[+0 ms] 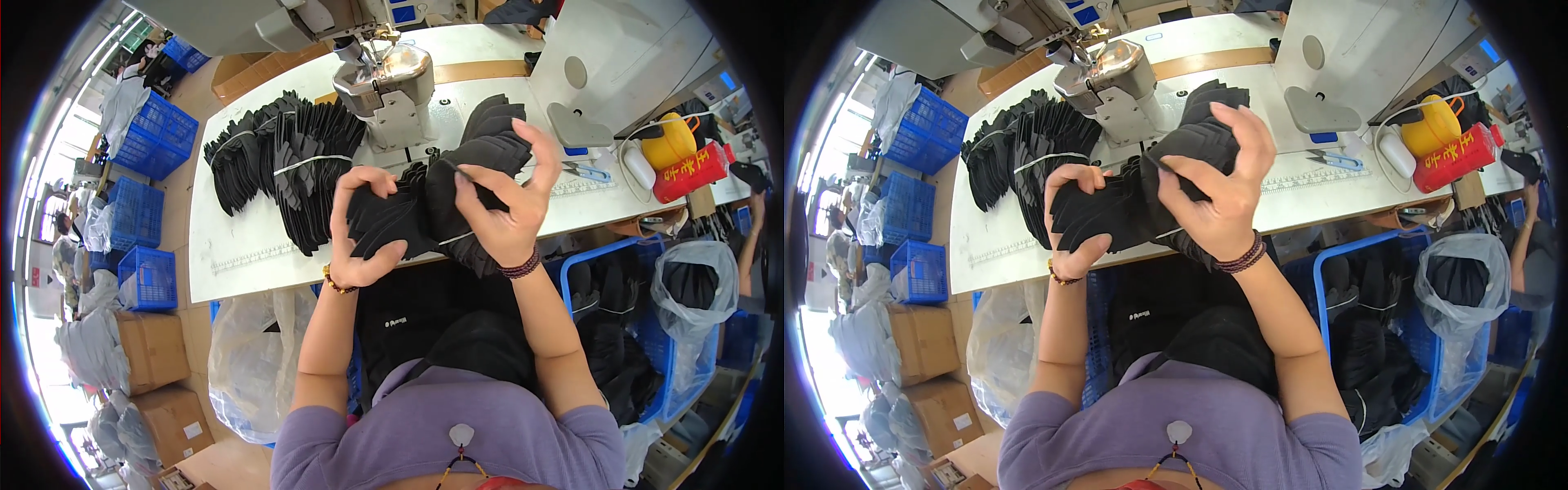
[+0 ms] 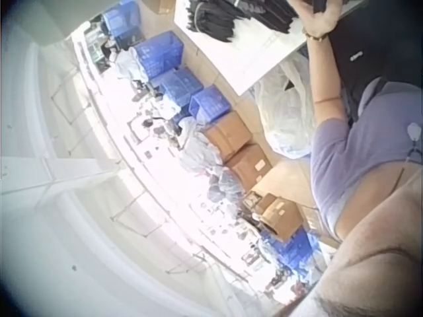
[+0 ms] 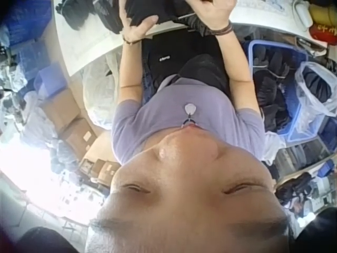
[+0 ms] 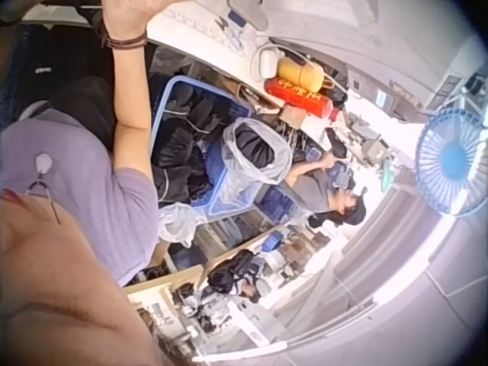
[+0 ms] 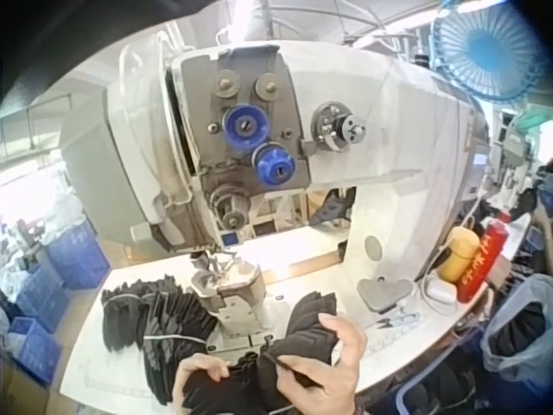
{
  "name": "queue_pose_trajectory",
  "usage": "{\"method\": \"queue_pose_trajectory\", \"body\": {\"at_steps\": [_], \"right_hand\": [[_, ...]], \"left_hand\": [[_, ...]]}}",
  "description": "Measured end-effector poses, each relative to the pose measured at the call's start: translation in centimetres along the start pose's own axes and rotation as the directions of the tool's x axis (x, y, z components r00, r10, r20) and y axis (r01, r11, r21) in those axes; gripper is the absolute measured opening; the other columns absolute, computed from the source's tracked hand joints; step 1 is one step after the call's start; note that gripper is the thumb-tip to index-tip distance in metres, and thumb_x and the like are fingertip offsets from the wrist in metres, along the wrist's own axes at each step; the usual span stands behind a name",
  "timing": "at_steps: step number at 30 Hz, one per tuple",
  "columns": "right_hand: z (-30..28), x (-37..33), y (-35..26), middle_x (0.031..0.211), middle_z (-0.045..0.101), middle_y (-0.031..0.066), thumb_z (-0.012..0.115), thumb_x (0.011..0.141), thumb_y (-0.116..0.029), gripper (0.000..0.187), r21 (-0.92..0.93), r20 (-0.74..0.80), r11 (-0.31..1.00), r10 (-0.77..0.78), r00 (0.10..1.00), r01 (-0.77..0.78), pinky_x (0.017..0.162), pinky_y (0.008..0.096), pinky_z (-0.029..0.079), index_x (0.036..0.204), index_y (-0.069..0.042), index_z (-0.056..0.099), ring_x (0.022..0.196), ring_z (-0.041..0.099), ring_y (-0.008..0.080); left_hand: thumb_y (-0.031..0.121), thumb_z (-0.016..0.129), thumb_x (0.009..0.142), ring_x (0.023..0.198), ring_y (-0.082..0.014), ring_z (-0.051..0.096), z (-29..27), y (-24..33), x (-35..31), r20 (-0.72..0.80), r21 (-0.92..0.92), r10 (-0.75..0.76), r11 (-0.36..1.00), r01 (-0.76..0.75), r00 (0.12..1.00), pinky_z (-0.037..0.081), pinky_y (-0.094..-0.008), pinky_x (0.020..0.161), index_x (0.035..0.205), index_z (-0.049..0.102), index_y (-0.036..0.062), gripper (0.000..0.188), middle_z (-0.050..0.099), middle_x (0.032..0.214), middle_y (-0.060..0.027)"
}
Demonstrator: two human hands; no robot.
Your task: The recorder counts and sorts black shoe uppers, organizing them into bundles and placing them into a plastic bag.
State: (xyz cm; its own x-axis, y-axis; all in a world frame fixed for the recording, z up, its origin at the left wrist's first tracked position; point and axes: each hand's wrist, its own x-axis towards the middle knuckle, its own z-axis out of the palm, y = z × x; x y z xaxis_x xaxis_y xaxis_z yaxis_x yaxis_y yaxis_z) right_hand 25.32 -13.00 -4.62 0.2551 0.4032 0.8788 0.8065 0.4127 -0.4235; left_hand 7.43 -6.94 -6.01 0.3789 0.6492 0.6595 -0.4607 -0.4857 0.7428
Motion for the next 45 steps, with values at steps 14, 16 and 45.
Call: {"method": "queue_pose_trajectory", "body": {"at_steps": [14,16,45], "right_hand": [[-0.4,0.6,0.3,0.14,0.03,0.0194,0.073,0.061,-0.056,0.053,0.084,0.34,0.995,-0.086,0.937,0.06,0.102,0.0552,0.014,0.097,-0.018,0.066,0.128,0.017,0.0471],[-0.4,0.5,0.3,0.14,0.03,0.0195,0.073,0.06,-0.058,0.055,0.072,0.337,0.995,-0.088,0.937,0.068,0.102,0.0553,0.014,0.098,-0.017,0.066,0.129,0.016,0.0472],[1.2,-1.0,2.3,0.14,0.033,0.0176,0.071,0.075,-0.024,0.029,0.152,0.271,0.988,-0.014,0.962,-0.029,0.103,0.0475,0.018,0.104,-0.019,0.067,0.129,0.027,0.0385]], "left_hand": [[0.004,0.075,0.055,0.089,-0.0196,0.049,-0.7,-0.1,2.1,0.183,-0.035,-0.095,0.994,0.103,0.979,0.039,-0.0349,0.086,0.085,0.045,0.0075,0.043,0.05,0.086,-0.0072],[0.005,0.078,0.054,0.089,-0.0193,0.049,-0.8,-0.3,2.0,0.178,-0.038,-0.095,0.994,0.104,0.979,0.039,-0.035,0.086,0.085,0.045,0.0077,0.045,0.05,0.087,-0.007],[-0.011,0.078,0.058,0.097,-0.0143,0.053,-0.9,-1.2,1.9,0.14,-0.062,-0.173,0.981,0.183,0.975,0.045,-0.0292,0.088,0.096,0.044,0.007,0.054,0.052,0.1,-0.0064]]}}
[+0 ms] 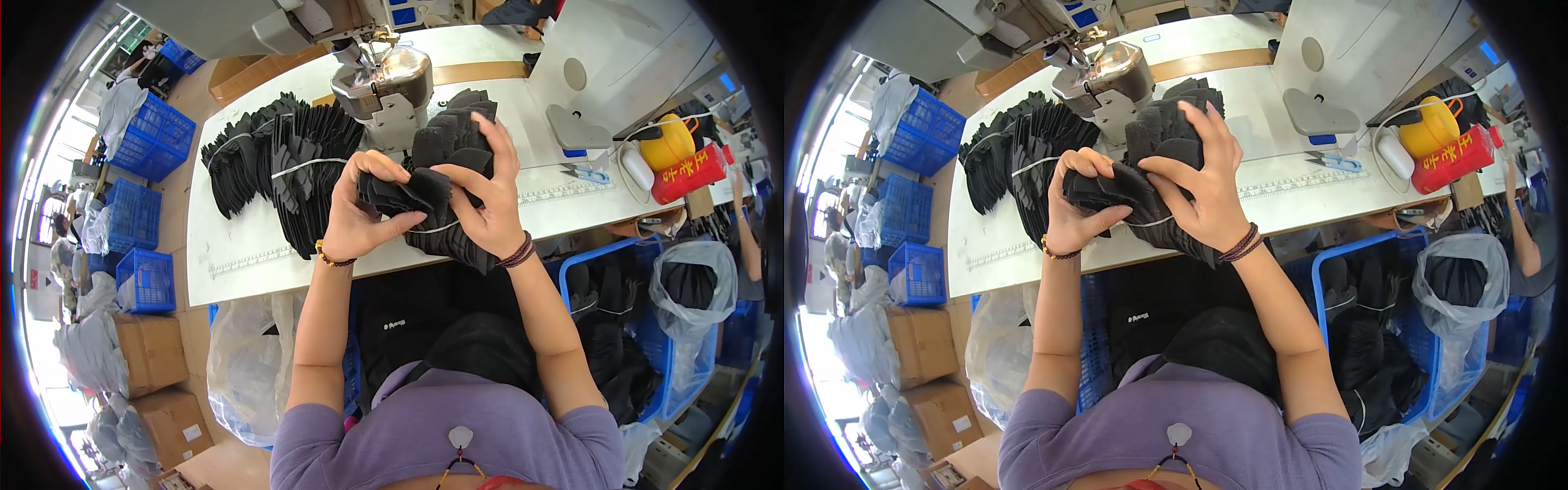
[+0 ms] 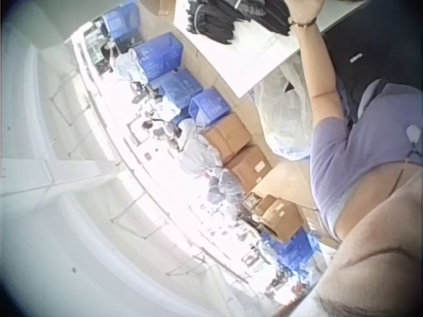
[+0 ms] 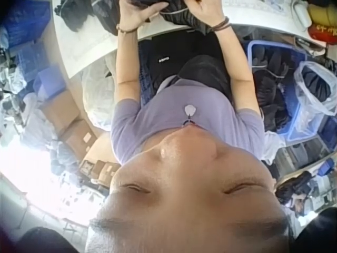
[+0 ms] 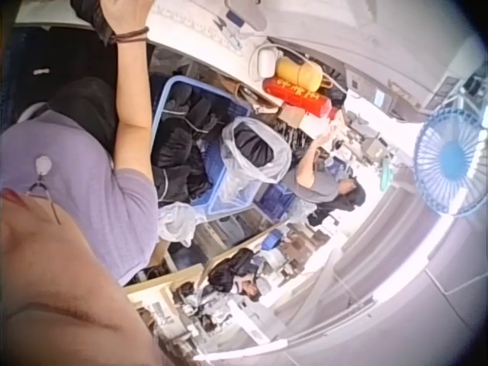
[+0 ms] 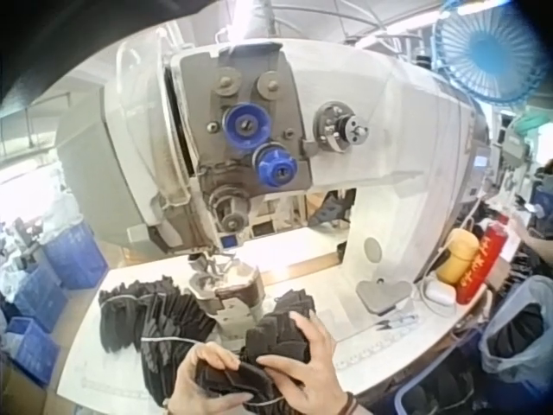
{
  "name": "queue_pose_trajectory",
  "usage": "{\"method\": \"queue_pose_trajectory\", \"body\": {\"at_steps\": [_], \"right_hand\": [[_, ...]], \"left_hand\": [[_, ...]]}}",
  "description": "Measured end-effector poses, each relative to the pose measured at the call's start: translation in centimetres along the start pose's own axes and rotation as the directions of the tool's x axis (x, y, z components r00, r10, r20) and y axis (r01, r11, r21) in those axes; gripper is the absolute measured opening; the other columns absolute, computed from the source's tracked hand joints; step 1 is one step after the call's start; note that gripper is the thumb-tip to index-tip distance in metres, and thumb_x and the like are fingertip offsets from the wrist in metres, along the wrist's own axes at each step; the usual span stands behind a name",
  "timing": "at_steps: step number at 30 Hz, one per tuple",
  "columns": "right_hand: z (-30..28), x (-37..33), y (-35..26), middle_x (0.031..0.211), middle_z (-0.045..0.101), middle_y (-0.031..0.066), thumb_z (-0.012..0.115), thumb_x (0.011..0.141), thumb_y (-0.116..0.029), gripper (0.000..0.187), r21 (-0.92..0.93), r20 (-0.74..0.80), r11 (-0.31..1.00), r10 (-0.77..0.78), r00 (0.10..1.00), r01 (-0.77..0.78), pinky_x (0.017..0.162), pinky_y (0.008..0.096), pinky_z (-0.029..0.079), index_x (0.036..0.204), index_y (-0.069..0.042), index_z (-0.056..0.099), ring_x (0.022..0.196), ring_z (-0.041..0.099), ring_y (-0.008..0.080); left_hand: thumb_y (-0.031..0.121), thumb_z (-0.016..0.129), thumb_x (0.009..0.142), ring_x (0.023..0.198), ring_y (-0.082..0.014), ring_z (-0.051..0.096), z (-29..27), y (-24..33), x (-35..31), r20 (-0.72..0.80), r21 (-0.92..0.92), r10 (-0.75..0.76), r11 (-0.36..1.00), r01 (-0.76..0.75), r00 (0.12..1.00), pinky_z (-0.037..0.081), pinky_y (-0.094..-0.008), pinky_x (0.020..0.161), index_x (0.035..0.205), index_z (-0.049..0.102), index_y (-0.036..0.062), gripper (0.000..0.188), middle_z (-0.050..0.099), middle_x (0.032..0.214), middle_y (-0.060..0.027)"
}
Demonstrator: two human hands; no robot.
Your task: The recorder counts and sorts black shoe uppers, organizing them into bundles and placing them into a plastic bag.
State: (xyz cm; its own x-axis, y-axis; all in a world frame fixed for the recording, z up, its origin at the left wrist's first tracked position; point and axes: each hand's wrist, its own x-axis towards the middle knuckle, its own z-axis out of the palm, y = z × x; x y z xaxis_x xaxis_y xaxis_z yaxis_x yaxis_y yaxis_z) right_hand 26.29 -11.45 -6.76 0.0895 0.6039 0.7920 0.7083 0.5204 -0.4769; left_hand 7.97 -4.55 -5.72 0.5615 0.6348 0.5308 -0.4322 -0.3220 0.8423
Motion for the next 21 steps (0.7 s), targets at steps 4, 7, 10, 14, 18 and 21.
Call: {"method": "queue_pose_trajectory", "body": {"at_steps": [4,7,10,14,18,21], "right_hand": [[-0.81,0.03,-0.17,0.136,0.038,0.0166,0.072,0.073,-0.032,0.027,0.08,0.102,0.995,0.055,0.993,-0.063,0.104,0.0479,0.017,0.095,-0.017,0.07,0.128,0.026,0.0399],[-0.54,-0.11,-0.28,0.136,0.039,0.0171,0.074,0.071,-0.033,0.03,0.042,0.076,0.998,0.041,0.996,-0.044,0.103,0.0482,0.018,0.095,-0.016,0.07,0.128,0.026,0.0405],[-0.16,-0.21,-0.14,0.135,0.039,0.0175,0.074,0.072,-0.031,0.029,0.036,0.05,0.999,0.036,0.998,-0.038,0.103,0.0482,0.018,0.094,-0.014,0.069,0.127,0.027,0.0406],[-0.12,-0.29,0.05,0.134,0.04,0.0179,0.073,0.073,-0.028,0.028,0.033,0.046,0.999,0.016,0.999,-0.017,0.103,0.0483,0.019,0.096,-0.013,0.068,0.127,0.028,0.0404],[0.01,-0.17,-0.17,0.135,0.037,0.0162,0.071,0.074,-0.024,0.026,0.067,0.031,0.996,0.065,0.997,-0.067,0.103,0.0488,0.019,0.098,-0.017,0.068,0.125,0.029,0.0395],[-0.02,0.15,-0.42,0.137,0.035,0.0149,0.071,0.073,-0.025,0.024,0.015,0.043,0.999,0.035,0.998,-0.036,0.103,0.0492,0.019,0.097,-0.019,0.068,0.125,0.028,0.0391]], "left_hand": [[-0.011,0.078,0.059,0.098,-0.0146,0.053,0.01,-0.07,0.1,0.006,-0.026,0.01,1.0,-0.01,1.0,0.045,-0.0294,0.088,0.097,0.044,0.007,0.053,0.052,0.101,-0.0068],[-0.011,0.077,0.059,0.099,-0.0151,0.053,-0.12,-0.19,0.26,0.016,-0.012,0.021,1.0,-0.021,1.0,0.044,-0.0297,0.088,0.097,0.044,0.007,0.053,0.052,0.102,-0.007],[-0.011,0.077,0.059,0.1,-0.0159,0.053,-0.18,-0.23,0.26,0.018,-0.012,0.013,1.0,-0.013,1.0,0.044,-0.0304,0.089,0.097,0.044,0.0071,0.053,0.052,0.102,-0.0069],[-0.011,0.076,0.059,0.101,-0.0172,0.053,-0.21,-0.2,0.27,-0.014,-0.009,-0.019,1.0,0.019,1.0,0.042,-0.0323,0.092,0.097,0.045,0.0077,0.053,0.053,0.101,-0.0066],[-0.012,0.073,0.058,0.103,-0.0182,0.053,-0.1,-0.28,0.44,-0.014,-0.012,-0.01,1.0,0.01,1.0,0.042,-0.0337,0.094,0.097,0.044,0.0081,0.052,0.054,0.1,-0.0065],[-0.012,0.071,0.058,0.106,-0.0193,0.053,0.04,-0.24,0.54,-0.02,-0.027,-0.04,0.999,0.04,0.999,0.041,-0.0347,0.095,0.097,0.044,0.008,0.052,0.055,0.1,-0.0067]]}}
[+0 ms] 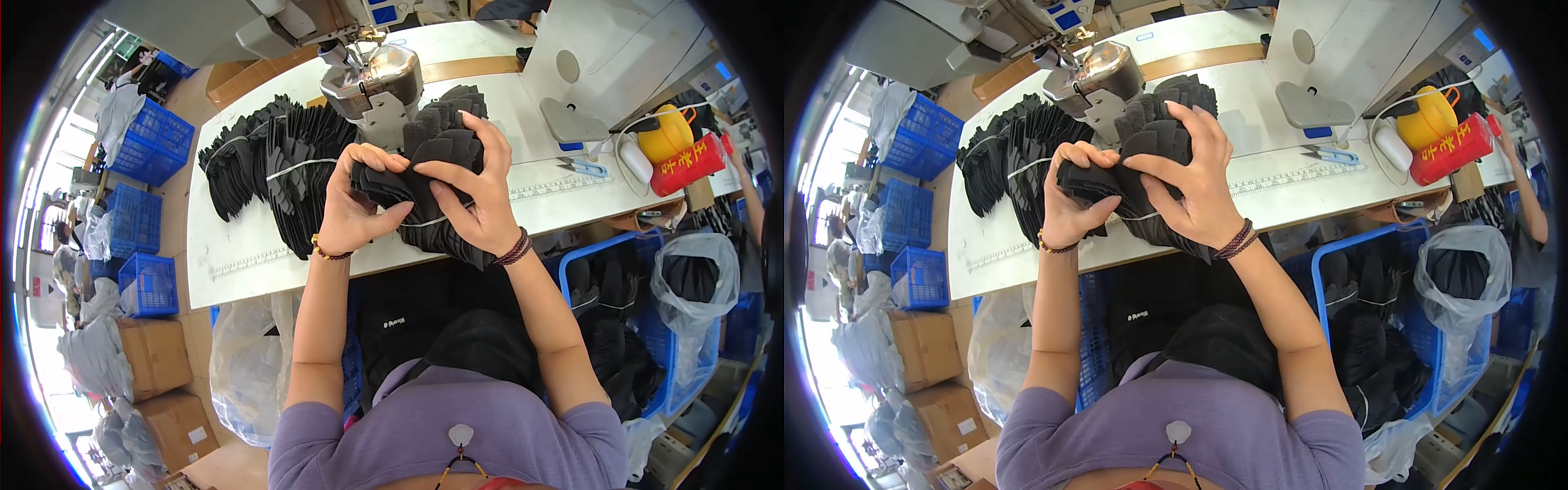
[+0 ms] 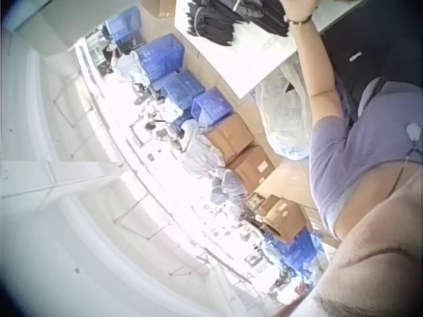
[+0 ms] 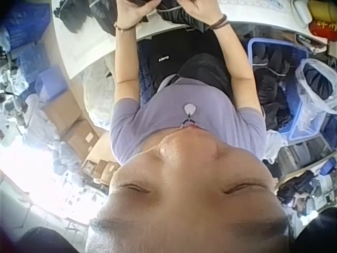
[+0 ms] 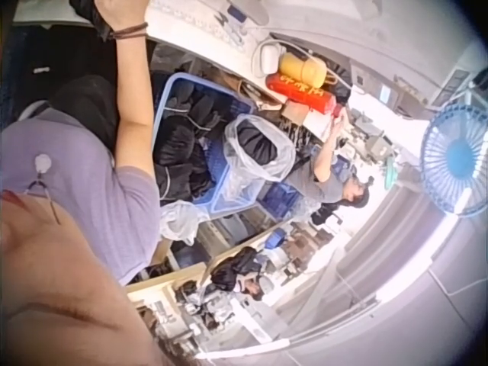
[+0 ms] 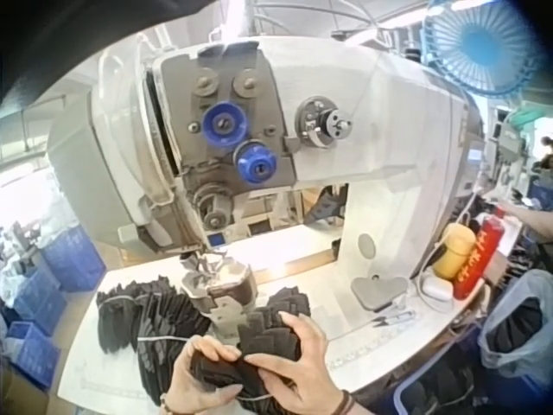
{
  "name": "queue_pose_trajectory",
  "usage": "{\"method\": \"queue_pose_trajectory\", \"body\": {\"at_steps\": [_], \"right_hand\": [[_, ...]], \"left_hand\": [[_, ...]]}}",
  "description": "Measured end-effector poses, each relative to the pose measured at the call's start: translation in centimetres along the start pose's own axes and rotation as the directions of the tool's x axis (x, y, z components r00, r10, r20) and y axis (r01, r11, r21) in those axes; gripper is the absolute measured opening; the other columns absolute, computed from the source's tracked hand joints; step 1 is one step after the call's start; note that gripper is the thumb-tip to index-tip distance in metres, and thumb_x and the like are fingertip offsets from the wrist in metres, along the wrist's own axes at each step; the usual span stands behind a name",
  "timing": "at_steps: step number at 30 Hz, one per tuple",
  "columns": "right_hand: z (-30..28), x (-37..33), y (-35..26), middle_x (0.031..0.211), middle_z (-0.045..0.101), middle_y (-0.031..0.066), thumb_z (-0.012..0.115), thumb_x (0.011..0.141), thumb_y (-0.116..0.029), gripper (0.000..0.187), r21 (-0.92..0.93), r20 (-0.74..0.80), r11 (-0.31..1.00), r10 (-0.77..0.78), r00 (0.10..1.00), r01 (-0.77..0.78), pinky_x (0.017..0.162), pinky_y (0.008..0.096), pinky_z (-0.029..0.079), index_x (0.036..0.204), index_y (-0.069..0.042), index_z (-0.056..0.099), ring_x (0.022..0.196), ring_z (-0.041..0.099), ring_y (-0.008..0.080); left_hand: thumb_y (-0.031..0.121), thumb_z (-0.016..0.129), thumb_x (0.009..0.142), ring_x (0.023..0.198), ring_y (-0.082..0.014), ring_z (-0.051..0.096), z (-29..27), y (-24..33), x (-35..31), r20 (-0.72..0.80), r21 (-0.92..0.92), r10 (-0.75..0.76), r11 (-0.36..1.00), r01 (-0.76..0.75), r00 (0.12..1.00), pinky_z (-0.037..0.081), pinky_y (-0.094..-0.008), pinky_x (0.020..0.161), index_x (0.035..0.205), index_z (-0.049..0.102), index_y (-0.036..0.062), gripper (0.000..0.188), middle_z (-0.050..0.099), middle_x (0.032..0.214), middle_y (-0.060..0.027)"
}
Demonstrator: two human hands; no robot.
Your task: The recorder counts and sorts black shoe uppers, organizing them into bundles and placing them into a plastic bag.
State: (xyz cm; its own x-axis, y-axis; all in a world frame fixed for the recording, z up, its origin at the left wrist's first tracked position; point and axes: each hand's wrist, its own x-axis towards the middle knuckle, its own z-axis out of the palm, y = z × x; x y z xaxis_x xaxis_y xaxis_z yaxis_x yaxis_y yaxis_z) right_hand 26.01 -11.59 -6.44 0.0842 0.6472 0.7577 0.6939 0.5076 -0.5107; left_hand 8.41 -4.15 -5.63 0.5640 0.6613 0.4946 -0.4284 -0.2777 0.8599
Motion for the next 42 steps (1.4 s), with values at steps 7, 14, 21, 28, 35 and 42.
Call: {"method": "queue_pose_trajectory", "body": {"at_steps": [7,14,21,28,35,42], "right_hand": [[0.2,0.5,-0.4,0.136,0.036,0.0147,0.076,0.068,-0.037,0.027,0.052,-0.014,0.998,0.046,0.999,-0.045,0.104,0.0506,0.017,0.087,-0.018,0.07,0.126,0.024,0.0404],[0.0,0.4,-0.3,0.133,0.041,0.0149,0.076,0.069,-0.031,0.023,0.042,-0.005,0.998,0.051,0.999,-0.051,0.105,0.0486,0.019,0.087,-0.018,0.07,0.124,0.028,0.0401],[0.4,0.4,-1.0,0.125,0.046,0.016,0.076,0.064,-0.02,0.019,0.006,-0.073,0.998,0.058,0.996,-0.057,0.101,0.0483,0.026,0.08,-0.013,0.067,0.12,0.035,0.0402],[1.8,-0.1,-1.3,0.111,0.056,0.0161,0.072,0.063,-0.011,0.017,0.052,-0.229,0.992,0.123,0.966,-0.115,0.096,0.0435,0.032,0.075,-0.007,0.06,0.109,0.048,0.0357],[1.6,0.8,-0.8,0.117,0.047,0.0142,0.063,0.075,0.0,0.016,0.039,-0.043,0.999,0.038,0.998,-0.037,0.095,0.036,0.038,0.09,-0.005,0.065,0.118,0.043,0.0266],[1.1,0.4,-1.2,0.122,0.043,0.0126,0.073,0.073,-0.014,0.019,0.111,0.01,0.991,0.077,0.997,-0.078,0.097,0.0385,0.037,0.091,-0.01,0.068,0.121,0.039,0.0282]], "left_hand": [[-0.013,0.068,0.059,0.106,-0.0173,0.054,0.0,0.3,-0.1,-0.003,0.018,-0.035,0.999,0.035,0.999,0.044,-0.0309,0.091,0.106,0.044,0.0071,0.057,0.056,0.103,-0.0068],[-0.011,0.067,0.06,0.103,-0.0147,0.053,-0.3,0.3,-0.2,0.001,0.047,-0.062,0.997,0.062,0.998,0.044,-0.0283,0.09,0.116,0.041,0.0061,0.065,0.055,0.108,-0.0074],[-0.002,0.066,0.055,0.112,-0.0156,0.046,-0.4,0.5,0.1,0.011,0.165,-0.014,0.986,0.012,1.0,0.036,-0.0288,0.097,0.117,0.051,0.0018,0.064,0.047,0.123,-0.0086],[0.001,0.068,0.057,0.116,-0.0177,0.043,0.4,-0.6,-0.9,-0.021,0.256,0.026,0.967,-0.02,0.999,0.033,-0.0301,0.098,0.109,0.051,0.0048,0.055,0.042,0.127,-0.0111],[-0.003,0.075,0.058,0.11,-0.015,0.046,0.1,-2.2,-1.3,-0.096,0.1,0.016,0.995,-0.007,0.995,0.037,-0.029,0.094,0.116,0.046,0.0058,0.065,0.044,0.119,-0.0058],[-0.006,0.072,0.056,0.103,-0.0142,0.05,-1.0,-2.8,-1.4,-0.063,0.028,0.012,1.0,-0.01,0.998,0.042,-0.0286,0.09,0.119,0.044,0.0035,0.069,0.047,0.113,-0.0048]]}}
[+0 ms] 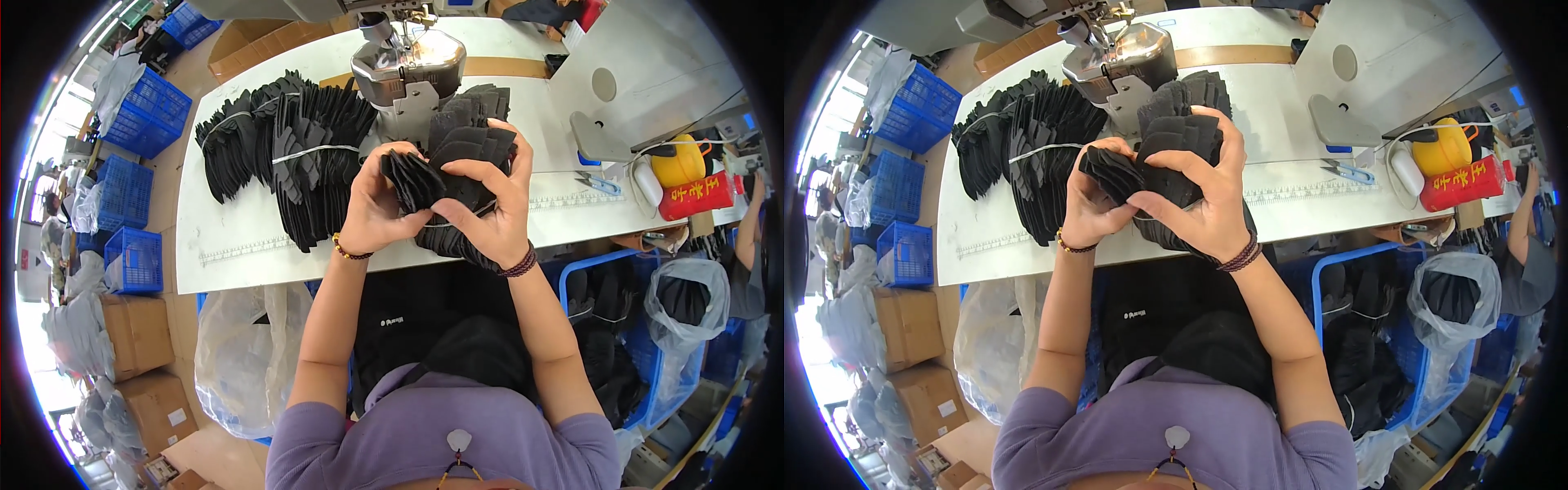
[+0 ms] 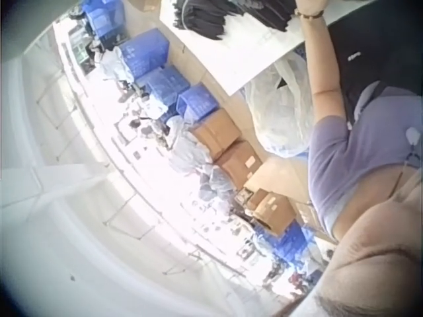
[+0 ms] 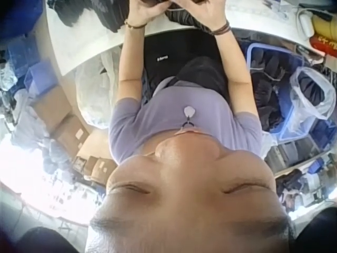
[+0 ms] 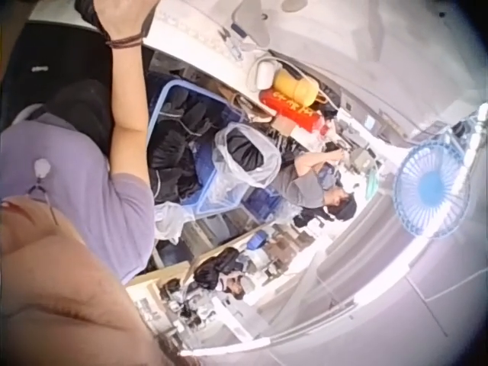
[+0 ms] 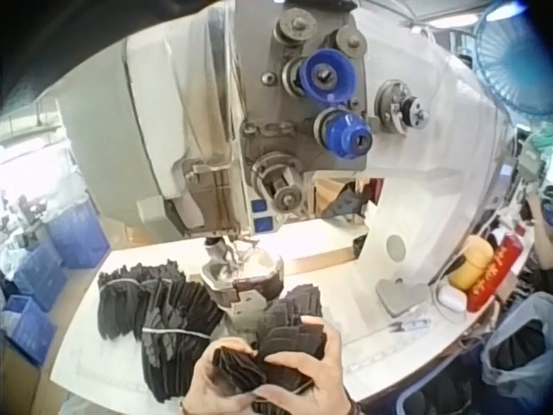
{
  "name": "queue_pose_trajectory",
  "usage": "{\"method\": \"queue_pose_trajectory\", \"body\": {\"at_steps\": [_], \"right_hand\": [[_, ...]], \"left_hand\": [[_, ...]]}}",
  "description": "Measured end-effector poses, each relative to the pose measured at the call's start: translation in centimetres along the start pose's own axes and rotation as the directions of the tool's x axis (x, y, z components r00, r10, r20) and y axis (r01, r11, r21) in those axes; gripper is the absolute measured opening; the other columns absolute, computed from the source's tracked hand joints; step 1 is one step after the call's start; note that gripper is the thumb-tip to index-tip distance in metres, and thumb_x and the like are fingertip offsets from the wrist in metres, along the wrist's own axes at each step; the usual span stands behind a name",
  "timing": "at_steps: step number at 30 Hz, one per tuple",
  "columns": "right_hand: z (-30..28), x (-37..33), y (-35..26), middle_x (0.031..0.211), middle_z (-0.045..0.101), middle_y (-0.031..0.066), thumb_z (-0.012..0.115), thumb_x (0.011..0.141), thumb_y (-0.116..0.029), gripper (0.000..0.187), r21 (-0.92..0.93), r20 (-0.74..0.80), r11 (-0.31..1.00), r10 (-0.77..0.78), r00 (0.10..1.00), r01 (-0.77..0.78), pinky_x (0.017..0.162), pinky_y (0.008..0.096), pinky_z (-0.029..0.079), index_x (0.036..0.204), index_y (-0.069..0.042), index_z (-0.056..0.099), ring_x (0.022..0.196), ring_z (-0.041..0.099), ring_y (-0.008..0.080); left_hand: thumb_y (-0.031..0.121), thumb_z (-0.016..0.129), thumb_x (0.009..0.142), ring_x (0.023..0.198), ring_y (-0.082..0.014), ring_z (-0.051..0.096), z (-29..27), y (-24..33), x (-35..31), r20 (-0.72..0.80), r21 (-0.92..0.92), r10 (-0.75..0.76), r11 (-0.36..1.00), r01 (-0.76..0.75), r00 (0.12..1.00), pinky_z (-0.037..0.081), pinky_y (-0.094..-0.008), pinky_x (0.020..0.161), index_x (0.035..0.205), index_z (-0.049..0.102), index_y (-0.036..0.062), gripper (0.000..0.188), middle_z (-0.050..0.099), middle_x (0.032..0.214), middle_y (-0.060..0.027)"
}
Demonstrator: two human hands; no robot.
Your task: The recorder counts and sorts black shoe uppers, organizing them into bundles and placing them into a plastic bag.
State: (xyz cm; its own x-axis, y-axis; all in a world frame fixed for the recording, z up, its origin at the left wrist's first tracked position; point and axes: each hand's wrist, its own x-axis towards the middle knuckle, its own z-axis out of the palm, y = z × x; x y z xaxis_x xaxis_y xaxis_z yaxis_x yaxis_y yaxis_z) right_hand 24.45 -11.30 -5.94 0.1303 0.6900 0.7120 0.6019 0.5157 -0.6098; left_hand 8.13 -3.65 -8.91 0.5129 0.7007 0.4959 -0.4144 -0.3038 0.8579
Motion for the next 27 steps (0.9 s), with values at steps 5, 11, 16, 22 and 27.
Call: {"method": "queue_pose_trajectory", "body": {"at_steps": [5,11,16,22,27], "right_hand": [[0.3,-0.5,-0.2,0.12,0.046,0.013,0.077,0.07,-0.017,0.022,-0.02,-0.037,0.998,-0.056,0.998,0.056,0.096,0.0398,0.038,0.089,-0.01,0.068,0.121,0.038,0.0304],[0.8,-1.0,-0.2,0.122,0.047,0.0151,0.075,0.07,-0.017,0.02,-0.09,-0.059,0.993,-0.087,0.995,0.081,0.094,0.0389,0.034,0.088,-0.012,0.069,0.118,0.04,0.0314],[1.1,-1.1,-0.4,0.127,0.045,0.0166,0.07,0.072,-0.017,0.021,0.042,-0.15,0.999,0.023,0.988,-0.017,0.095,0.038,0.028,0.093,-0.015,0.07,0.116,0.04,0.0298],[0.9,-1.1,-0.2,0.128,0.044,0.0162,0.068,0.074,-0.017,0.027,-0.089,-0.084,0.992,-0.101,0.991,0.094,0.095,0.0403,0.028,0.101,-0.019,0.069,0.116,0.04,0.031],[0.8,-1.0,-0.1,0.127,0.044,0.0161,0.071,0.073,-0.022,0.027,-0.08,-0.045,0.993,-0.087,0.995,0.083,0.096,0.0405,0.027,0.1,-0.018,0.069,0.116,0.04,0.0312]], "left_hand": [[-0.005,0.059,0.055,0.102,-0.0132,0.049,-0.5,0.4,-0.6,-0.026,0.04,-0.038,0.998,0.039,0.999,0.039,-0.0276,0.092,0.117,0.048,0.0021,0.063,0.05,0.108,-0.0046],[-0.001,0.049,0.052,0.101,-0.0141,0.049,-0.4,0.2,-1.0,-0.041,0.067,0.079,0.995,-0.076,0.996,0.038,-0.0285,0.093,0.115,0.048,-0.0012,0.063,0.051,0.11,-0.0069],[-0.001,0.049,0.05,0.103,-0.0152,0.049,0.0,-0.1,-1.3,-0.084,-0.138,-0.037,0.99,0.025,0.996,0.037,-0.0297,0.095,0.116,0.046,-0.0018,0.066,0.051,0.112,-0.0085],[0.001,0.051,0.051,0.105,-0.0158,0.049,-0.1,0.1,-1.2,-0.078,-0.038,-0.015,0.999,0.012,0.997,0.037,-0.0298,0.096,0.114,0.049,-0.0019,0.063,0.051,0.112,-0.0081],[0.003,0.055,0.052,0.105,-0.0151,0.05,-0.2,0.3,-1.2,-0.084,0.019,0.007,1.0,-0.006,0.996,0.037,-0.0297,0.096,0.114,0.049,-0.0018,0.063,0.05,0.113,-0.0071]]}}
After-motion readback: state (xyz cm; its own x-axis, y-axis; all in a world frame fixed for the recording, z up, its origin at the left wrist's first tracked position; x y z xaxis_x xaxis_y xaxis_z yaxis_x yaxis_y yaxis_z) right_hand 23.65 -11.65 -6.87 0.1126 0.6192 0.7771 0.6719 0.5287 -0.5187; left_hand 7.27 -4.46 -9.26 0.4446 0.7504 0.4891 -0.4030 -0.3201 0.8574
